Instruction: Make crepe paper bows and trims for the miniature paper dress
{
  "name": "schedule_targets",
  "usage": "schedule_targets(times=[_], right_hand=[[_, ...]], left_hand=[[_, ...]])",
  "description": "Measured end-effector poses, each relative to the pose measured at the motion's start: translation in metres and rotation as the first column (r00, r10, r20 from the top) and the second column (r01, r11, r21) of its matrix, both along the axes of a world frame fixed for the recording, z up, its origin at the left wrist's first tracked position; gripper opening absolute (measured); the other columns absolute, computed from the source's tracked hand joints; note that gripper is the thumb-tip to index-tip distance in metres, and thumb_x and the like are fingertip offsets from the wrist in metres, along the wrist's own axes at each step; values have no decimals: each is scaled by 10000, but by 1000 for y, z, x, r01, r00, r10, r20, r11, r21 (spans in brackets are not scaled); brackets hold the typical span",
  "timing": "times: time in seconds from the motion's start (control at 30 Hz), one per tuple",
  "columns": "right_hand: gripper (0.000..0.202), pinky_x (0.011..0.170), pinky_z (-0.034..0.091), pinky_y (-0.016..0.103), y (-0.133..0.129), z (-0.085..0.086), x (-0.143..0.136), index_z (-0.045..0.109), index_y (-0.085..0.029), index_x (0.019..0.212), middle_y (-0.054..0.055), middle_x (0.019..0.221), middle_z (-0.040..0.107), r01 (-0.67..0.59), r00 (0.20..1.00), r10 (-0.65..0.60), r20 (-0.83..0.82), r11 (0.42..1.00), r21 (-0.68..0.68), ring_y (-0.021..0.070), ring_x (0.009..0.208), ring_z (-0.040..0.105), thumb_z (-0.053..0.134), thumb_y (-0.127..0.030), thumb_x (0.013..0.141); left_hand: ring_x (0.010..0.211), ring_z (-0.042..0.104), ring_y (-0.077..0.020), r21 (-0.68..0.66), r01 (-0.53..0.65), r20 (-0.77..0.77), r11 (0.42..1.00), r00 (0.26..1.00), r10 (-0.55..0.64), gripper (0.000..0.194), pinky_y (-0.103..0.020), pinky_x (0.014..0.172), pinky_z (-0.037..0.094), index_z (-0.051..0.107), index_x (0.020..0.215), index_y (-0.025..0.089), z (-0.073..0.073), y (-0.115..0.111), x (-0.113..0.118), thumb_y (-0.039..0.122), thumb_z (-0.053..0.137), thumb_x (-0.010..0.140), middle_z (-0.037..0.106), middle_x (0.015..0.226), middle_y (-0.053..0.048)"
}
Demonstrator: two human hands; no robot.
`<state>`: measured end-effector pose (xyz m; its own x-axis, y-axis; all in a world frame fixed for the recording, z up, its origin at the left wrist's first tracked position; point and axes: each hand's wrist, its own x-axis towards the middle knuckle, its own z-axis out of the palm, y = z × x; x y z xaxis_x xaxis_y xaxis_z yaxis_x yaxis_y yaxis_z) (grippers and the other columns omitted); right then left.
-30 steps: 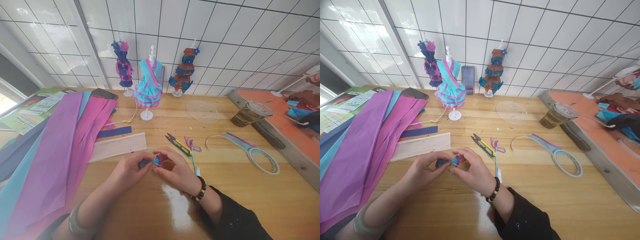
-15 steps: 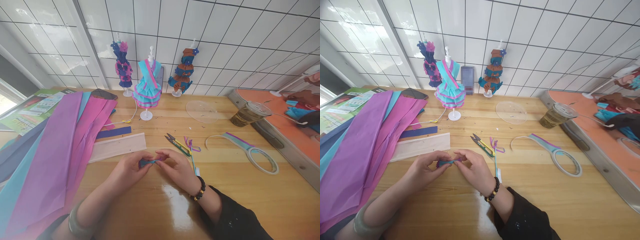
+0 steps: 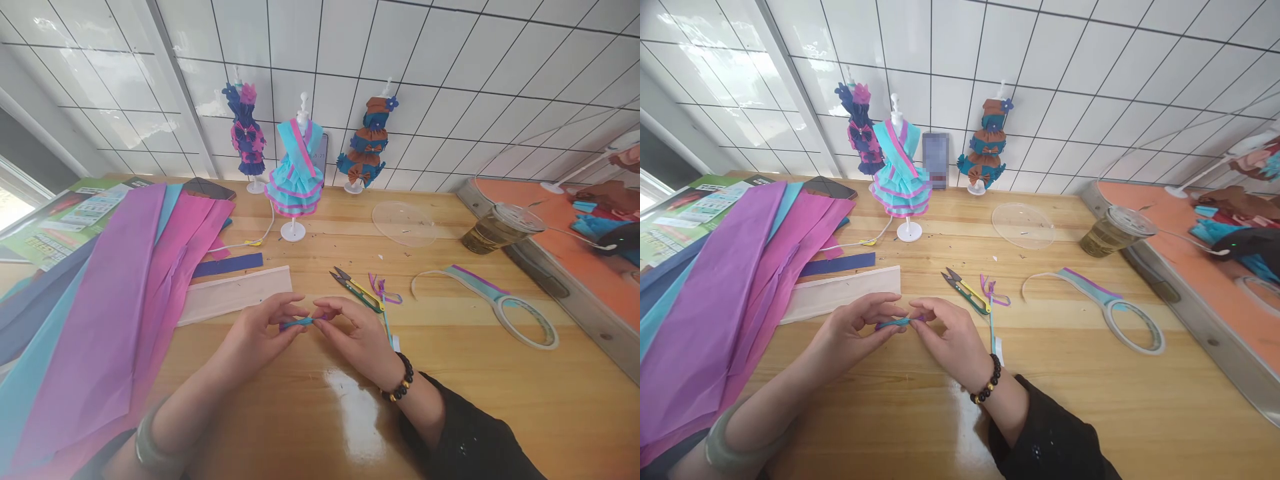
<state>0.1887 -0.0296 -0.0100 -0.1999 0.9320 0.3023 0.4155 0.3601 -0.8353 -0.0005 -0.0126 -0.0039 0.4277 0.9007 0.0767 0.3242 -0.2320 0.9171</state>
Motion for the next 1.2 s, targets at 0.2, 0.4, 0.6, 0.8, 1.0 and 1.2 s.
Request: schedule_targets(times=[0.2,0.4,0.6,0.8,1.0,1.2], right_hand=[[226,744,490,282,-1,2,-1,579,-236,1011,22,851,671,-33,999,30,32,994,104,142,762,621,536,-164,801],[246,735,484,279,-1,3,-1,556,-233,1022,16,833,666,-48,998,35,60,973,224,131,755,614,531,-127,801],[244,735,490,286,0,2,-1,555,-227,1032,21,825,668,-56,996,36,83,965,257,137,751,617,537,-143,803],[234,761,504,291,0,-2,0,572,-226,1031,32,869,677,-26,997,10,81,982,189,144,774,631,554,-182,802],[377,825,498,296,1,-5,2,512,-242,1167,32,960,681,-19,999,12,50,988,150,133,814,638,560,-164,801],[442,884,471,342,3,-4,3,470,-257,1225,50,1092,620,-26,998,18,57,991,133,141,834,629,543,-156,800]], left_hand=[[776,657,-137,4,-13,-25,1000,1000,13,416,-298,775,510,424,1178,228,3,1,0,192,545,782,615,1115,-79],[783,617,-147,222,18,-124,975,992,10,271,-294,750,489,574,1038,205,-1,4,-1,184,560,769,655,963,-49],[794,596,-158,301,113,-144,947,987,-72,142,-286,729,474,646,883,183,1,7,-1,176,529,803,656,839,-54],[744,578,-146,336,92,-164,937,986,-38,123,-268,678,463,646,820,176,3,6,-2,162,525,796,623,794,-44],[773,574,-151,391,58,-181,919,983,15,120,-279,695,456,646,802,179,1,7,-2,147,533,778,601,825,-46],[786,561,-153,419,34,-184,908,982,48,111,-298,709,448,638,805,171,-1,8,-3,141,534,779,587,860,-58]])
